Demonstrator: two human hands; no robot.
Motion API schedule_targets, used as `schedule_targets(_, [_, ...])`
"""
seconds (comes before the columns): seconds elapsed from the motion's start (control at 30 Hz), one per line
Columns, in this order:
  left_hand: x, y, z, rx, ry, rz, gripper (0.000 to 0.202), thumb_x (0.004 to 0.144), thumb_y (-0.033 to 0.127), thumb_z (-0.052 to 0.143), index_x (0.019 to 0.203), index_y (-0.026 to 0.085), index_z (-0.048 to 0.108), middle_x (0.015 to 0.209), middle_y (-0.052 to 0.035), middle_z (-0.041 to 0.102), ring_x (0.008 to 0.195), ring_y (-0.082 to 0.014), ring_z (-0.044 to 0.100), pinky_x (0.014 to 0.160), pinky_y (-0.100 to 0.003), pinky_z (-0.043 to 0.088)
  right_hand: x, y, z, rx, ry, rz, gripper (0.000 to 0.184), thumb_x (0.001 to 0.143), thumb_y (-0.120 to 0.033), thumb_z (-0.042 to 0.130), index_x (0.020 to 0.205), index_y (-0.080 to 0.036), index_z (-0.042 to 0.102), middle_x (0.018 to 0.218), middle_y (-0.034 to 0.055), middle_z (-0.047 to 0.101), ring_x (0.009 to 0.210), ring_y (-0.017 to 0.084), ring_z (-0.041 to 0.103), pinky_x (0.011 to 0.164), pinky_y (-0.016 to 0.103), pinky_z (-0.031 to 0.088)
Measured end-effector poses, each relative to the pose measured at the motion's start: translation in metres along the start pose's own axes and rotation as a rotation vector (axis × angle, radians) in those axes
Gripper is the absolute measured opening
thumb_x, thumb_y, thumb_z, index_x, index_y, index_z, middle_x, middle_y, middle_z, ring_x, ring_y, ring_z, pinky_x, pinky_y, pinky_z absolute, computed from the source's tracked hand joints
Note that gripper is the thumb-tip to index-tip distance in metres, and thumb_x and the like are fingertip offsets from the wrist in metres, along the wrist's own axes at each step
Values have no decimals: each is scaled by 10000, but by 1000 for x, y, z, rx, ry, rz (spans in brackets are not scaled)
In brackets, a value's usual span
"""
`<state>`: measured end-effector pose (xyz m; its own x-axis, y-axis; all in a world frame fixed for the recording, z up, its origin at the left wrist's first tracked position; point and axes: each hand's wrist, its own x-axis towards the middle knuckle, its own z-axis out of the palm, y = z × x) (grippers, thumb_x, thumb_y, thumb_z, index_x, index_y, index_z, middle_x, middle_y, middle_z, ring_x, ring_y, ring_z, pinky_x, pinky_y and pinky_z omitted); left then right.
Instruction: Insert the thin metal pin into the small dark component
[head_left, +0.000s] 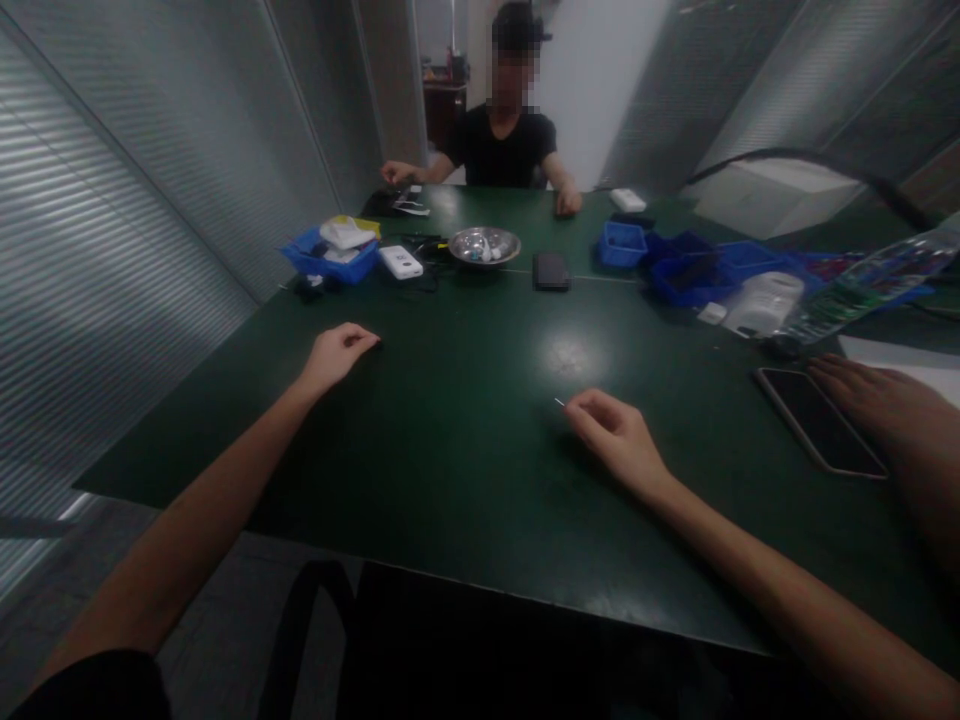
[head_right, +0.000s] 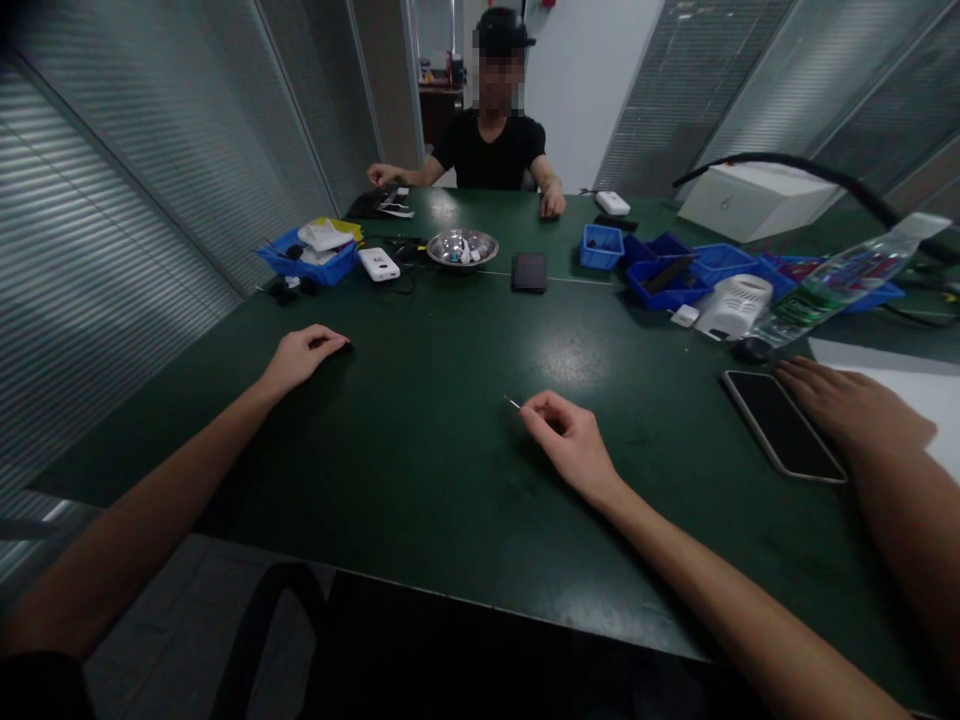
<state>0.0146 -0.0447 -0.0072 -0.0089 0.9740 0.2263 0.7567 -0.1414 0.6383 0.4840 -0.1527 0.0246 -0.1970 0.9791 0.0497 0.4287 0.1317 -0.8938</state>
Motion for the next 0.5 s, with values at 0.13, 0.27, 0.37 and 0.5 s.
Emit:
schedule_targets(0.13, [-7, 11, 0, -3, -14, 11, 312, 894, 485, 678, 985, 207, 783, 1036, -83, 760, 877, -239, 660, 814, -381, 508, 1, -1, -1, -30, -22, 6, 314, 964, -508, 611, 899, -205, 664, 707, -5, 602, 619, 164, 546, 570, 290, 417])
schedule_targets(0.27, [-19, 32, 9, 1, -76, 87, 344, 932, 522, 643, 1043, 233, 793, 1056, -76, 751, 830, -219, 641, 752, -360, 500, 2, 0, -1, -25, -26, 4, 313, 964, -513, 613, 908, -210, 667, 733, 2, 628, 646, 170, 560, 589, 291, 418])
schedule_targets(0.37, [-26, 47, 16, -5, -150, 151, 356, 975, 523, 588, 1096, 255, 788, 1081, -69, 742, 816, -210, 636, 723, -351, 489, 3, 0, -1, -26, -32, 6, 323, 963, -522, 608, 895, -212, 669, 718, 0, 630, 632, 170, 561, 572, 287, 413])
schedule_targets(0.5, [-28, 56, 20, -9, -202, 193, 337, 996, 501, 564, 1107, 271, 785, 1107, -62, 737, 843, -215, 643, 726, -350, 487, 5, 0, -2, -48, -41, -2, 320, 967, -517, 598, 896, -216, 679, 752, 11, 671, 666, 184, 599, 602, 293, 439])
